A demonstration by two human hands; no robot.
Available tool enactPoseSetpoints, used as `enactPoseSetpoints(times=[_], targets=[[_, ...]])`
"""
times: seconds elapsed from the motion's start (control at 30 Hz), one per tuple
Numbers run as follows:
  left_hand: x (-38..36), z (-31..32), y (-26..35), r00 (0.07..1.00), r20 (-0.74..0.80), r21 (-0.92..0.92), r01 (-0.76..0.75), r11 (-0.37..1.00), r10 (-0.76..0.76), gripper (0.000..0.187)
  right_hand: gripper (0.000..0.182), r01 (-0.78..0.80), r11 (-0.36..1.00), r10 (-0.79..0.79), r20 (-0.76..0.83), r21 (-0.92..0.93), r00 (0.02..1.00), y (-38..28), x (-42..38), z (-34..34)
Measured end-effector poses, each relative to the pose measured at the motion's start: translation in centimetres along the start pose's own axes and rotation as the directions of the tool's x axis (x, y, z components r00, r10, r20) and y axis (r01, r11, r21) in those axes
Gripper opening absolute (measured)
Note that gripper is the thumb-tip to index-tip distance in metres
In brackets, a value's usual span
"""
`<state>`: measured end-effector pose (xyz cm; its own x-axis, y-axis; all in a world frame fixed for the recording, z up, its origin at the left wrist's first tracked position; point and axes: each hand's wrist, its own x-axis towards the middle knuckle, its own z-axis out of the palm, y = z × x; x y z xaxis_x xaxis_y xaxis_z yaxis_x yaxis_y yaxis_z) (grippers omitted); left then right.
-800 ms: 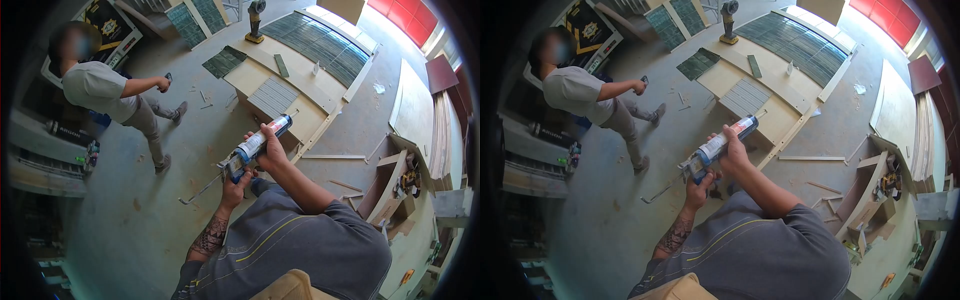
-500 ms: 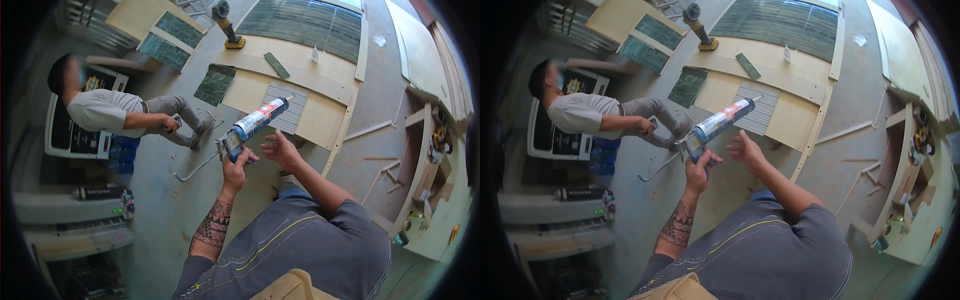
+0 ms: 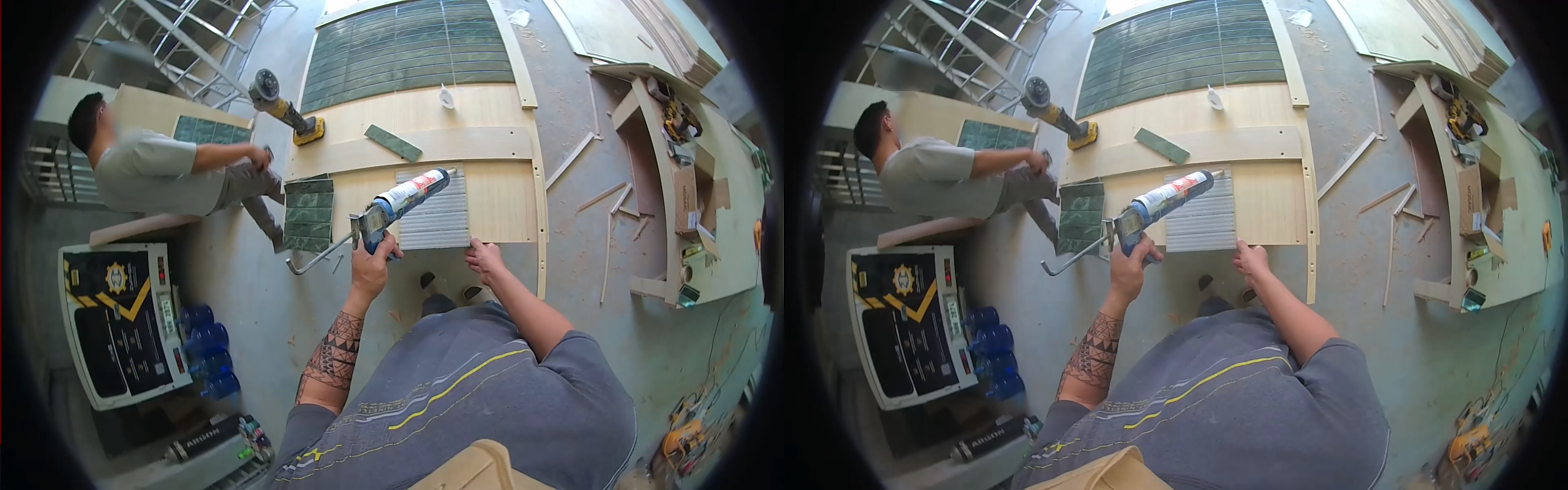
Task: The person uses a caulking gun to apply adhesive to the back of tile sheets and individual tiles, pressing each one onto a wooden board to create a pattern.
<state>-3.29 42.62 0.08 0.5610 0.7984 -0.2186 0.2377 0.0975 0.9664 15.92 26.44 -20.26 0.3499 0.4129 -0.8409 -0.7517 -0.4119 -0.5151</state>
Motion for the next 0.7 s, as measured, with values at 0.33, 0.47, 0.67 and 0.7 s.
enactPoseSetpoints(times=[0.33, 0.47, 0.67, 0.7], targets=[[4.9, -6.8, 0.1, 0.981, 0.194, 0.083, -0.015, 0.996, -0.001, 0.021, 0.019, 0.148, 0.973, -0.102, -0.243, 0.178, 0.965, 0.9, -0.8, 3.1], [5.5, -8.3, 1.0, 0.972, 0.234, 0.053, -0.003, 0.999, -0.010, 0.019, 0.021, 0.177, 0.968, -0.124, -0.275, 0.177, 0.953, 1.6, -0.2, 3.3], [5.3, -10.9, 1.5, 0.976, 0.219, 0.108, -0.004, 0.994, -0.019, 0.019, 0.025, 0.198, 0.961, -0.135, -0.297, 0.192, 0.945, 1.6, -0.6, 3.9], [5.0, -11.3, 1.8, 0.976, 0.214, 0.120, 0.006, 0.993, -0.032, 0.019, 0.026, 0.197, 0.959, -0.132, -0.295, 0.202, 0.946, 1.6, -0.7, 3.9]])
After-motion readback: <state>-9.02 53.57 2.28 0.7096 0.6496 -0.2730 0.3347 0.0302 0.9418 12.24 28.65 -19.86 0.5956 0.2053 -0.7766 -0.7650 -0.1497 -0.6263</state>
